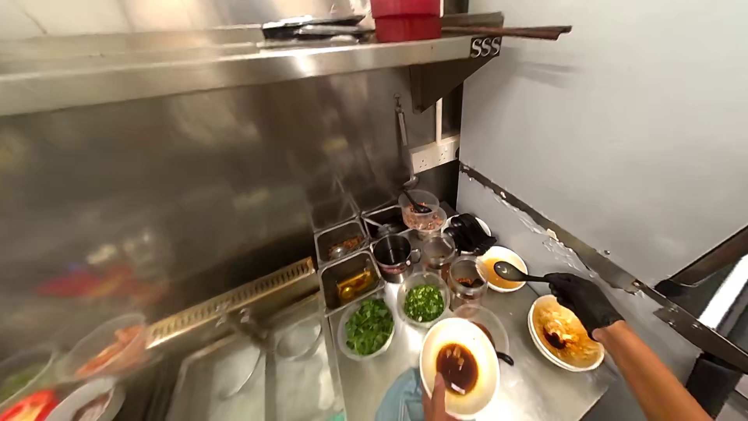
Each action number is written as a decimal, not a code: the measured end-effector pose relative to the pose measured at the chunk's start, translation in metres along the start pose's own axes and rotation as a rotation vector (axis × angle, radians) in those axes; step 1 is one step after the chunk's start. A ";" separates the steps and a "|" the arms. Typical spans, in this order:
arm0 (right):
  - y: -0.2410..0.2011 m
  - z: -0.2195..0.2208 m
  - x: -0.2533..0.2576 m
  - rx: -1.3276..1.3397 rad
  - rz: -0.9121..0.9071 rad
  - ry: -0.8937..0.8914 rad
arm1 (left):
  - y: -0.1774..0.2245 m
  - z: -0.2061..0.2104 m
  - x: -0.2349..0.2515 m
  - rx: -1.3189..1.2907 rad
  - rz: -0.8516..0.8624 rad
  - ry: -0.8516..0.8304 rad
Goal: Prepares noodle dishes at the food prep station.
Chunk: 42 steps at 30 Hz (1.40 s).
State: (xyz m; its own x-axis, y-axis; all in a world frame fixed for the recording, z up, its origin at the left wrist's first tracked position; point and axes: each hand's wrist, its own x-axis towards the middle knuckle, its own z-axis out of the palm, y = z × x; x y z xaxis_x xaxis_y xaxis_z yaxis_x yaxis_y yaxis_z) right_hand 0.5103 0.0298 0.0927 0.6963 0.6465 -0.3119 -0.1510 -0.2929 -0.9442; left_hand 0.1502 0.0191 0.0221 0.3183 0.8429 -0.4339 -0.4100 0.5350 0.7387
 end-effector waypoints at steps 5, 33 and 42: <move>-0.010 -0.020 -0.053 -0.052 -0.067 -0.139 | -0.007 0.023 0.005 0.012 -0.036 -0.001; 0.018 0.011 -0.035 -0.107 -0.321 0.093 | -0.009 0.033 -0.010 -0.072 -0.020 0.016; 0.035 0.026 0.067 -0.810 -0.221 0.151 | -0.018 0.013 -0.003 -0.032 0.014 -0.036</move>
State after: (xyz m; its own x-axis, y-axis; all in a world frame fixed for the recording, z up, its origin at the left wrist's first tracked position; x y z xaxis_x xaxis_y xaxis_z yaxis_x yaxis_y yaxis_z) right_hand 0.5333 0.0814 0.0354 0.7454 0.6641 -0.0577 0.5078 -0.6217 -0.5963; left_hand 0.1676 0.0063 0.0170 0.3428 0.8481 -0.4039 -0.4413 0.5250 0.7278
